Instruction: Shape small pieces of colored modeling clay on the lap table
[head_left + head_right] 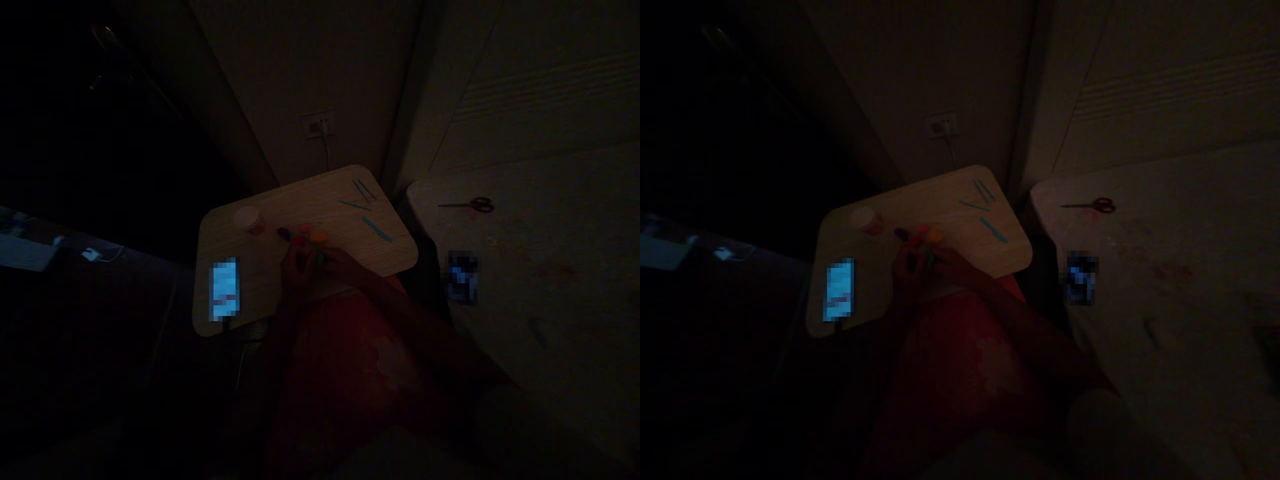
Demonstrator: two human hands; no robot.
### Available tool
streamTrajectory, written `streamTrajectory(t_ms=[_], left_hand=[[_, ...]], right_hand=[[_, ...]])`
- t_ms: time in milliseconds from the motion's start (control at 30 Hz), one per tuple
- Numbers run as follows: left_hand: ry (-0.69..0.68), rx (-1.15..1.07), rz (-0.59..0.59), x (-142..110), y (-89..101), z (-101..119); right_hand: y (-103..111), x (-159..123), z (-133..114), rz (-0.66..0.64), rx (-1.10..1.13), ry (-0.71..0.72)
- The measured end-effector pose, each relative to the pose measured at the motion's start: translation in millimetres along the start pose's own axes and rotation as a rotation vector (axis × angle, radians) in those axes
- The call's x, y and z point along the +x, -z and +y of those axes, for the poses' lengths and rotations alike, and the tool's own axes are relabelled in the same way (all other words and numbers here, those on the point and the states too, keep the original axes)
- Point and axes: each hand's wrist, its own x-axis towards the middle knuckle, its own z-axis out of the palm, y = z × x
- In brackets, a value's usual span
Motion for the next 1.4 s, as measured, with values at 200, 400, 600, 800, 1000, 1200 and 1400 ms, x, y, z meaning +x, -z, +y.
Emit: streamTrajectory(t_ms=[200,400,600,800,1000,1200,1400], left_hand=[[0.023,-0.046,0.014,2.6,0.6,-2.7],[0.003,-0.086,-0.047,0.8,2.9,-6.4],[-0.025,-0.111,-0.06,0.5,3.2,-10.6],[-0.126,-0.061,-0.134,-1.5,3.3,-9.1],[-0.33,0.114,-0.233,0.6,2.9,-1.7],[-0.349,0.101,-0.256,-0.1,2.2,-6.5],[-0.343,0.061,-0.244,-0.9,1.3,-10.1]], right_hand=[[0.5,-1.0,-9.8,-0.016,0.039,-0.039],[0.0,0.7,-9.0,0.043,-0.015,-0.136],[0.4,2.3,-6.1,0.099,-0.052,-0.133],[1.9,1.9,-7.1,0.086,-0.103,-0.074],[0.2,4.7,2.0,0.104,0.08,-0.137],[-0.5,3.8,8.7,0.164,0.258,-0.169],[1.3,2.4,10.7,0.123,0.434,-0.204]])
